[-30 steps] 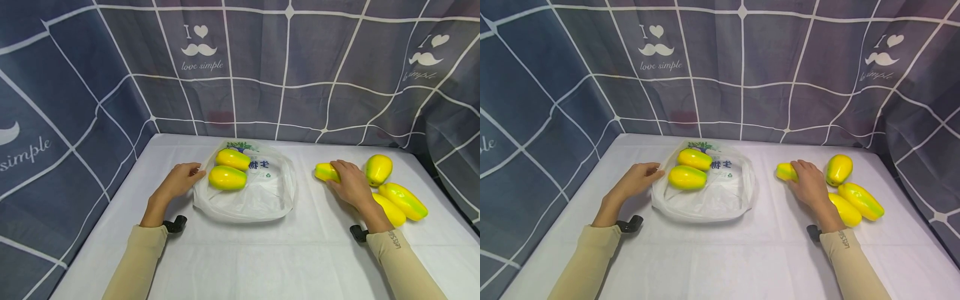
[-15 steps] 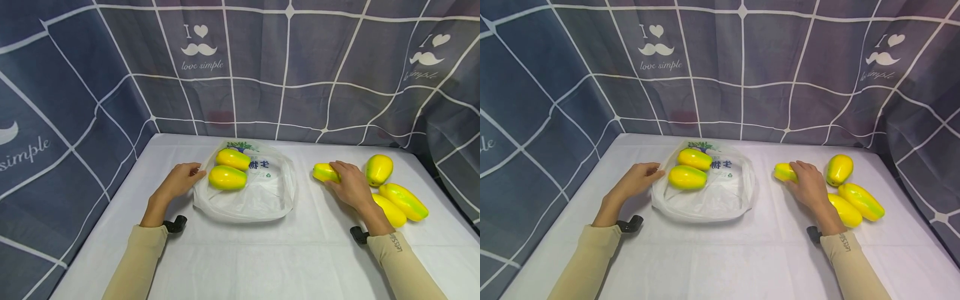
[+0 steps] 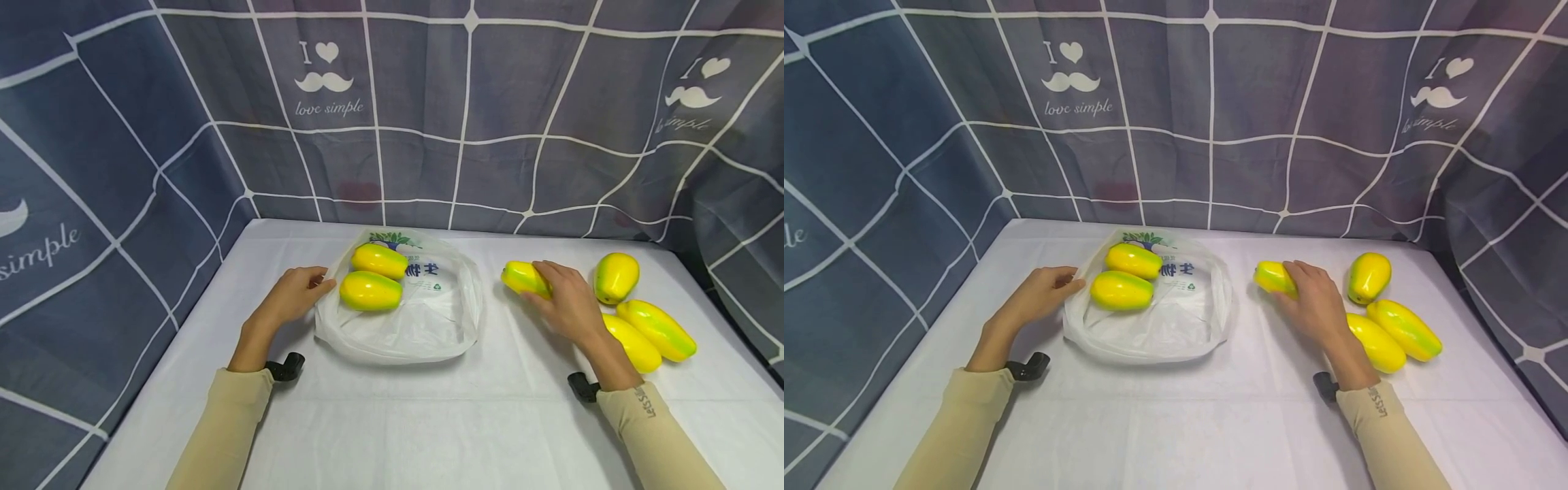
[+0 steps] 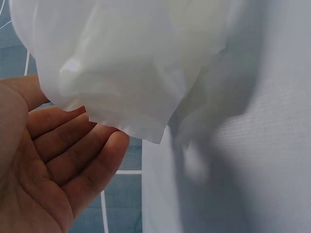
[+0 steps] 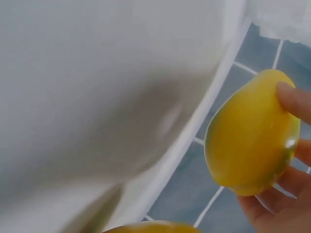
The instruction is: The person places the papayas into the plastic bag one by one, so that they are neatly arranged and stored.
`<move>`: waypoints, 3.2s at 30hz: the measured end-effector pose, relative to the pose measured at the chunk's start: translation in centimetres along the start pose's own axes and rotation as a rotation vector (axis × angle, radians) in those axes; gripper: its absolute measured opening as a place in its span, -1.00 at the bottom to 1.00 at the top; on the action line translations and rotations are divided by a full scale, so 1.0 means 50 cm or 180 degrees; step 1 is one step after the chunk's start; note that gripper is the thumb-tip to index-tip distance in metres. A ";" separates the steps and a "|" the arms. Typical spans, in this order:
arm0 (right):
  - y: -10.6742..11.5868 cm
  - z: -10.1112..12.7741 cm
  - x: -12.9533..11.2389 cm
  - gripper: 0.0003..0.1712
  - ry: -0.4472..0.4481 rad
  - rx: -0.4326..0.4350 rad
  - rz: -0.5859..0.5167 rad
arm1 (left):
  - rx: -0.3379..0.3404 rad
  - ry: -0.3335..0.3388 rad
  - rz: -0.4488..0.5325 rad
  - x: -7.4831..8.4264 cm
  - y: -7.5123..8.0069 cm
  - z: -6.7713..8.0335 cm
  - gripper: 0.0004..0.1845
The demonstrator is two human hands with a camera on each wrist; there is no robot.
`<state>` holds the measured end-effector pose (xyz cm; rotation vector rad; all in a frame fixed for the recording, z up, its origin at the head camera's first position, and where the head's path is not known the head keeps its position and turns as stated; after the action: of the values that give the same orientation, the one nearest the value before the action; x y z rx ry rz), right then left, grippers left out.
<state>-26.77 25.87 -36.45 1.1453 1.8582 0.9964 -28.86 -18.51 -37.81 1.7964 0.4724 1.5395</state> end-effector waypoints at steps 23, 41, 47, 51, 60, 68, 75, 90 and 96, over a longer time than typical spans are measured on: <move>0.053 0.006 -0.130 -0.34 0.0312 -0.0183 -0.0101 | -0.0019 0.0078 0.0021 -0.001 0.001 0.001 -0.48; 0.054 0.027 -0.244 -0.35 0.0706 -0.0202 -0.0580 | 0.0019 -0.0092 0.0012 -0.001 0.001 0.000 -0.52; 0.046 0.025 -0.290 -0.32 0.0795 -0.0259 -0.0625 | 0.0018 -0.0082 0.0015 -0.001 0.003 0.001 -0.51; 0.036 0.025 -0.305 -0.32 0.0769 -0.0318 -0.0680 | 0.0008 -0.0039 0.0040 0.001 0.003 0.001 -0.49; 0.005 0.033 -0.336 -0.33 0.0841 -0.0337 -0.0711 | -0.0032 0.0012 0.0025 0.003 -0.001 -0.001 -0.48; -0.025 0.031 -0.372 -0.31 0.0873 -0.0444 -0.0607 | -0.0019 -0.0004 0.0026 0.001 0.004 -0.001 -0.48; -0.040 0.024 -0.404 -0.30 0.0880 -0.0470 -0.0748 | -0.0010 0.0019 0.0043 0.002 0.005 0.001 -0.46; -0.084 -0.013 -0.468 -0.29 0.0818 -0.0613 -0.0738 | -0.0038 0.0075 0.0047 -0.002 0.004 0.002 -0.46; -0.105 -0.023 -0.490 -0.34 0.0910 -0.0717 -0.0655 | -0.0040 0.0093 0.0084 0.001 0.004 0.004 -0.46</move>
<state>-21.33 1.39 -36.19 0.6918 1.9758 1.2622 -28.69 -18.69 -37.63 1.7794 0.4539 1.5852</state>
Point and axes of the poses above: each hand's wrist, its own z-axis away from the middle knuckle, its own y-axis out of the back of the hand, x = y × z, the point moved 7 cm from there along -z, towards the middle knuckle, and after that the axes turned 9 degrees about z, right-handed, at the moved point
